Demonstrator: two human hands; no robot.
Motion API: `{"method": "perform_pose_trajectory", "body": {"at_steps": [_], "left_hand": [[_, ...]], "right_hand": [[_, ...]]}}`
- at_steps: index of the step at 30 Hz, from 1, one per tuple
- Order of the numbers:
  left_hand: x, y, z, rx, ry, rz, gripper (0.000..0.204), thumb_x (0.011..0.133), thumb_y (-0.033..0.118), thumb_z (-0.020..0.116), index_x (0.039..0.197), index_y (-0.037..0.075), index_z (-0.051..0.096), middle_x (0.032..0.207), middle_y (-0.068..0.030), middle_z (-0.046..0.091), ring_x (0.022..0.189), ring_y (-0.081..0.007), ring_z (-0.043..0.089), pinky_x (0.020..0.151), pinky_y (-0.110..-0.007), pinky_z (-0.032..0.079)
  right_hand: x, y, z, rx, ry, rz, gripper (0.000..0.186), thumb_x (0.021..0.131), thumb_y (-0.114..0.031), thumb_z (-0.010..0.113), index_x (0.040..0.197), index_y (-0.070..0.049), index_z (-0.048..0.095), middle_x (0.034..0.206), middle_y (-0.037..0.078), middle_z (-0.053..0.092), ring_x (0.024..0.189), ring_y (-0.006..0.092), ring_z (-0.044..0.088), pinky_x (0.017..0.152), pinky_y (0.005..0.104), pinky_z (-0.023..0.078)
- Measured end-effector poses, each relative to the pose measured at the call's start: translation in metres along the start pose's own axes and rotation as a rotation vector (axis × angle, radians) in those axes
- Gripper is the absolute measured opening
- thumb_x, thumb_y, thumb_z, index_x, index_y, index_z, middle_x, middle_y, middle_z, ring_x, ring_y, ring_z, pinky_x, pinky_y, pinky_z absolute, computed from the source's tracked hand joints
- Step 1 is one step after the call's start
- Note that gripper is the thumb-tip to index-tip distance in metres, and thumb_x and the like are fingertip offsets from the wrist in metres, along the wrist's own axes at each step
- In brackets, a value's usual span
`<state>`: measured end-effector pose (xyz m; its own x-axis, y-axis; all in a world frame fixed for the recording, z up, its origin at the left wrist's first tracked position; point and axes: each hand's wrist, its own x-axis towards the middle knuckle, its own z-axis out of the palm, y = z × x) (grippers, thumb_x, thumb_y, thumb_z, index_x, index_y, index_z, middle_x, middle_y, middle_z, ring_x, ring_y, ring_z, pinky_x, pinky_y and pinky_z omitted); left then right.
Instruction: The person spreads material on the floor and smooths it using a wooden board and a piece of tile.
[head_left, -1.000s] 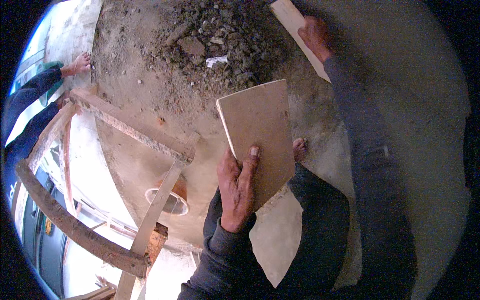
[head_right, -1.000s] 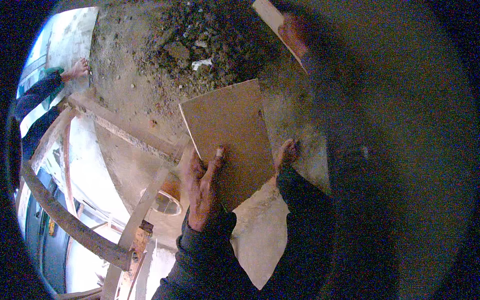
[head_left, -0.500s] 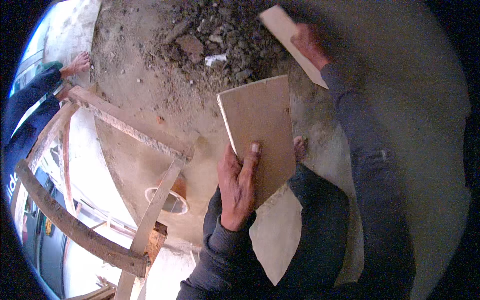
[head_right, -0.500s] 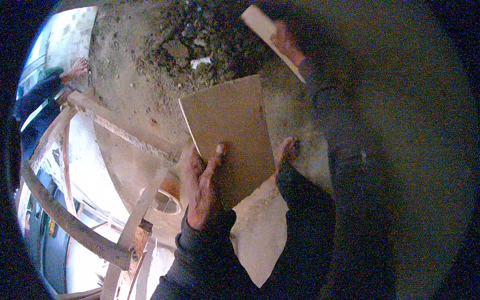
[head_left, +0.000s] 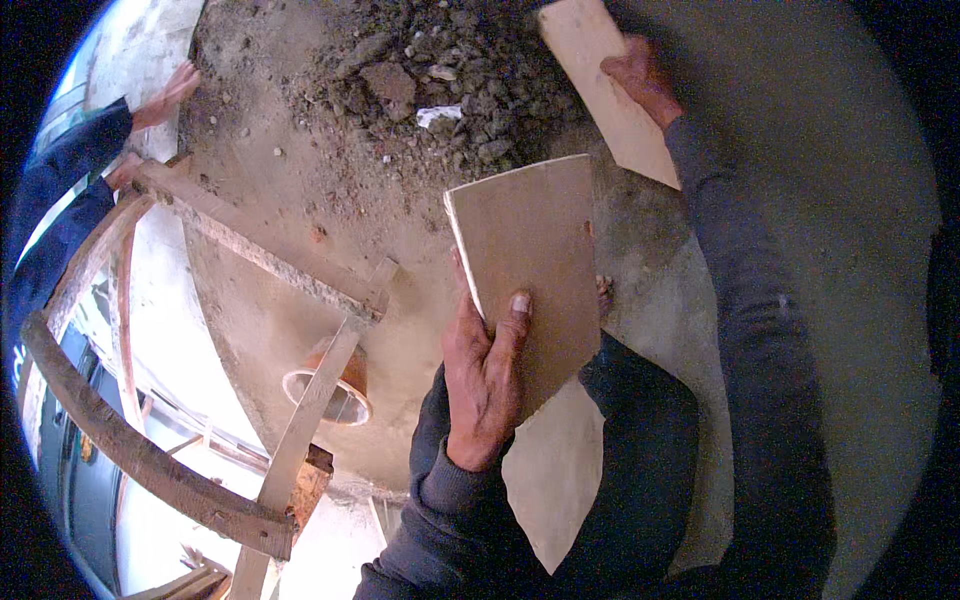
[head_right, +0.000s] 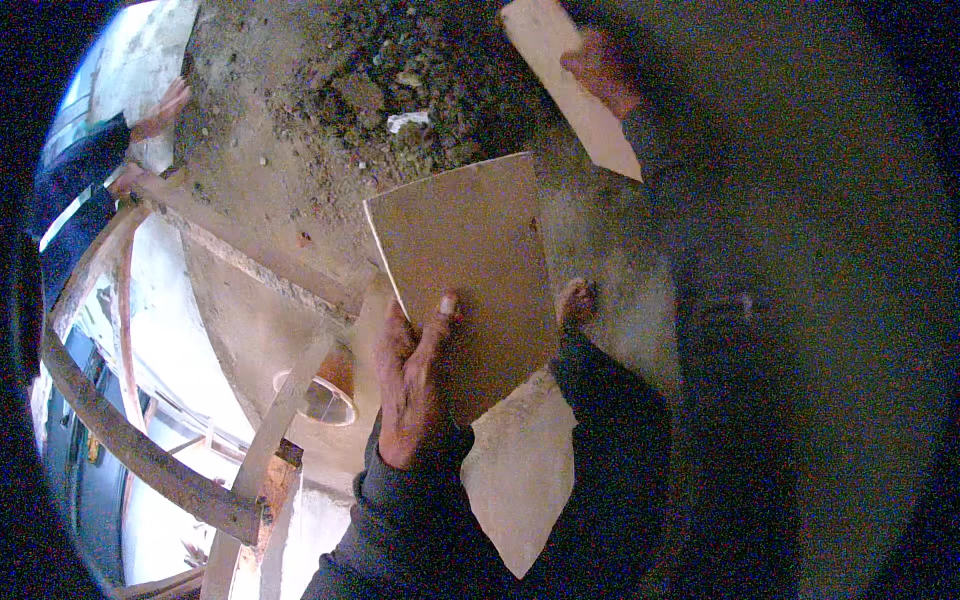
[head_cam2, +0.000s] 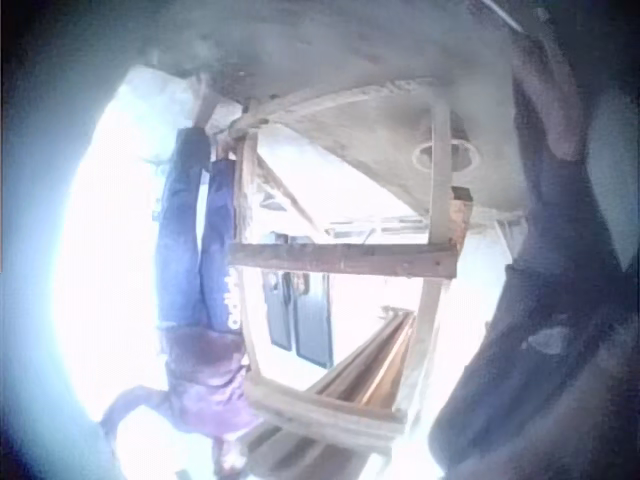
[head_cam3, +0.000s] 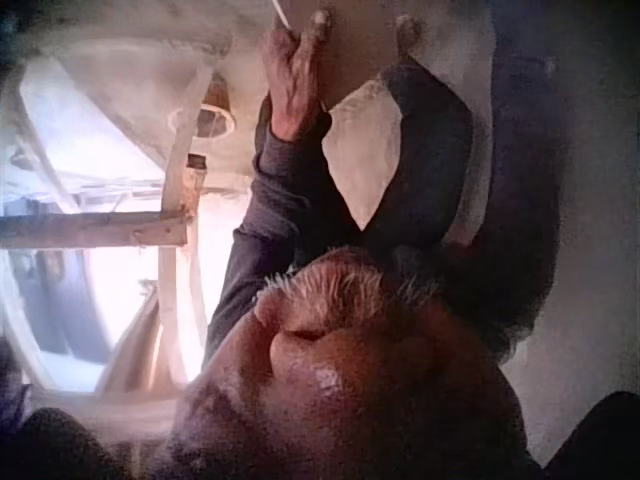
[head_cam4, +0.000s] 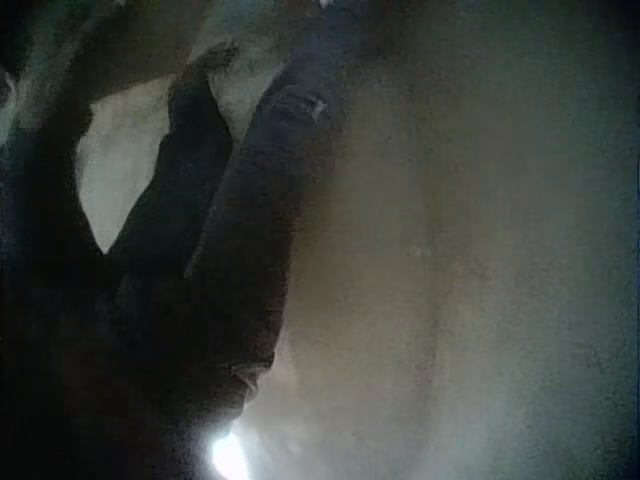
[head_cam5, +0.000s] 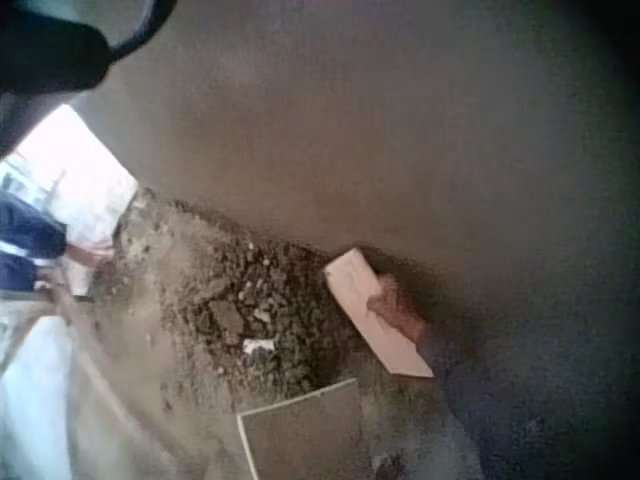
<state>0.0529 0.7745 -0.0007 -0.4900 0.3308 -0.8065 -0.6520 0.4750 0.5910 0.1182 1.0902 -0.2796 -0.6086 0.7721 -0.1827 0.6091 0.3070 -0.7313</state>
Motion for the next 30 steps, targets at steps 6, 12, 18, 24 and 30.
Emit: {"method": "perform_pose_trajectory", "body": {"at_steps": [6,12,18,24,30], "left_hand": [[-0.001,0.005,0.007,-0.068,-0.017,0.005,0.044,0.091,0.018,0.051,0.127,-0.005,0.040,0.107,-0.0161,0.059,0.094,-0.0187,0.056,0.084,-0.031,0.044],[0.003,-0.001,0.006,0.038,-0.029,0.031,0.042,0.091,0.020,0.051,0.124,-0.006,0.043,0.107,-0.0156,0.059,0.094,-0.0182,0.056,0.083,-0.030,0.044],[0.002,-0.013,0.013,0.081,-0.035,0.039,0.053,0.091,0.019,0.051,0.133,-0.005,0.031,0.106,-0.0153,0.060,0.092,-0.0191,0.056,0.082,-0.031,0.044],[0.005,-0.013,0.014,0.011,-0.018,0.017,0.035,0.089,0.017,0.055,0.118,-0.001,0.048,0.110,-0.0119,0.058,0.099,-0.0207,0.055,0.086,-0.033,0.044],[0.002,-0.014,0.006,0.050,-0.034,0.016,0.037,0.089,0.017,0.054,0.121,-0.001,0.046,0.114,-0.0134,0.057,0.102,-0.0226,0.054,0.090,-0.036,0.042]], "right_hand": [[0.019,-0.034,-0.018,-0.348,-0.075,-0.176,0.027,0.070,-0.019,0.063,0.087,0.001,0.062,0.076,0.019,0.062,0.070,0.0343,0.061,0.064,0.0446,0.049],[0.003,-0.087,0.037,-0.504,-0.096,-0.394,0.017,0.072,-0.015,0.060,0.082,-0.003,0.063,0.072,0.020,0.062,0.066,0.0376,0.061,0.061,0.0485,0.050],[-0.005,-0.071,0.018,-0.439,-0.214,-0.512,0.014,0.073,-0.013,0.057,0.083,-0.004,0.062,0.072,0.021,0.061,0.067,0.0398,0.060,0.062,0.0492,0.048],[-0.008,-0.043,-0.016,-0.431,-0.043,-0.484,0.021,0.073,-0.012,0.058,0.092,-0.002,0.059,0.073,0.021,0.060,0.066,0.0405,0.059,0.061,0.0482,0.048],[0.023,0.000,0.001,-0.739,-0.130,-0.368,0.022,0.073,-0.016,0.060,0.089,-0.001,0.060,0.076,0.023,0.062,0.071,0.0383,0.060,0.060,0.0469,0.049]]}}
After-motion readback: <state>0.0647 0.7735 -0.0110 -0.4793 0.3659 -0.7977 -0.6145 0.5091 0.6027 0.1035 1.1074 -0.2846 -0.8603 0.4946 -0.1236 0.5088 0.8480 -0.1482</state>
